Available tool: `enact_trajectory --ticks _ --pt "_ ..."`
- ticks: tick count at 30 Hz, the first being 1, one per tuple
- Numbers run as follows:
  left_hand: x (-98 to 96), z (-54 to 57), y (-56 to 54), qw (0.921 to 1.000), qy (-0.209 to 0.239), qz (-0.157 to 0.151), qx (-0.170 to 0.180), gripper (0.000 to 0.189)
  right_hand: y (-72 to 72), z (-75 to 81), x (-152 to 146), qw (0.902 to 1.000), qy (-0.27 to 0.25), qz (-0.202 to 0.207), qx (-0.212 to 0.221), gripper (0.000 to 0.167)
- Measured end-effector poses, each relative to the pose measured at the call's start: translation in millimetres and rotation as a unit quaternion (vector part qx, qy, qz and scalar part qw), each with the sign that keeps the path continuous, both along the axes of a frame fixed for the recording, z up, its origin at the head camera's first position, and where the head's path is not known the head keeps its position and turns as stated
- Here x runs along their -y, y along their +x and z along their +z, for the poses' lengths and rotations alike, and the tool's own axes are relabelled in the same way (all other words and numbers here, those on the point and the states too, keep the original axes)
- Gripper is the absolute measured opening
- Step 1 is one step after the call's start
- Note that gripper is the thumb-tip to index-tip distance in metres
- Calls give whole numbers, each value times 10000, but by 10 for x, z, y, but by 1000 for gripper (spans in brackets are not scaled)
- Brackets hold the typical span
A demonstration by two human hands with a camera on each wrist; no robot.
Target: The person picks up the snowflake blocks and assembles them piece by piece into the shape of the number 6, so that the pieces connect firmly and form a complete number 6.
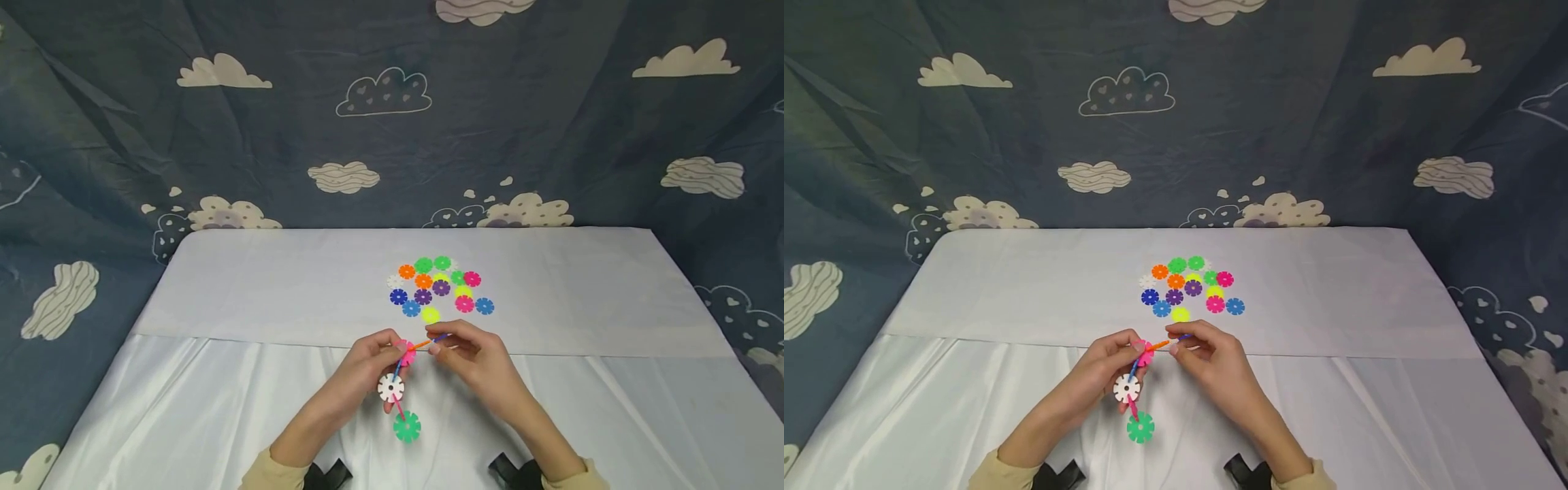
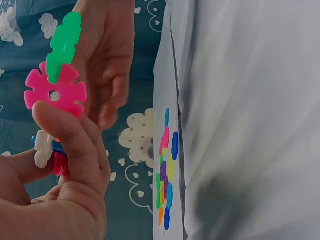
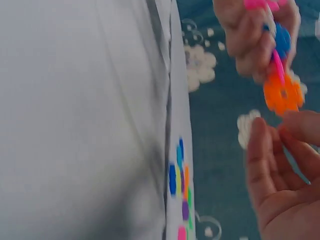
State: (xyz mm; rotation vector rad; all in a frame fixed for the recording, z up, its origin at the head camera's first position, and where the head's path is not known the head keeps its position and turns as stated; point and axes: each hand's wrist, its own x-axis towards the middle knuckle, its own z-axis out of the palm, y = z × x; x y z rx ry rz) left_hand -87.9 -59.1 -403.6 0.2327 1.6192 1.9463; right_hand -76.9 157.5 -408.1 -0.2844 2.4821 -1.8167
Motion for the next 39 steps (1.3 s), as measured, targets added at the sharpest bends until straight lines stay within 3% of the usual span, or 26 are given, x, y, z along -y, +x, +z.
enact_trajectory --ticks 5,9,22,29,35,39 --pt "30 8 -25 10000 -42 51 -65 21 -115 -11 -259 9975 621 -344 41 28" --pt "48 8 -27 10000 8 66 -69 22 -263 -30 -474 9921 1200 -362 -30 28" --pt "79 9 -36 9998 67 153 -73 23 -822 -115 -997 9620 2707 352 87 35" --pt "95 15 -40 9998 54 161 -111 23 -1001 -228 -1106 9560 2807 848 91 39" --pt "109 21 -47 9997 50 187 -114 23 -1053 -272 -1110 9550 2840 858 76 37" --pt "117 18 -56 9997 45 174 -153 23 -1051 -276 -1108 9617 2627 759 164 35"
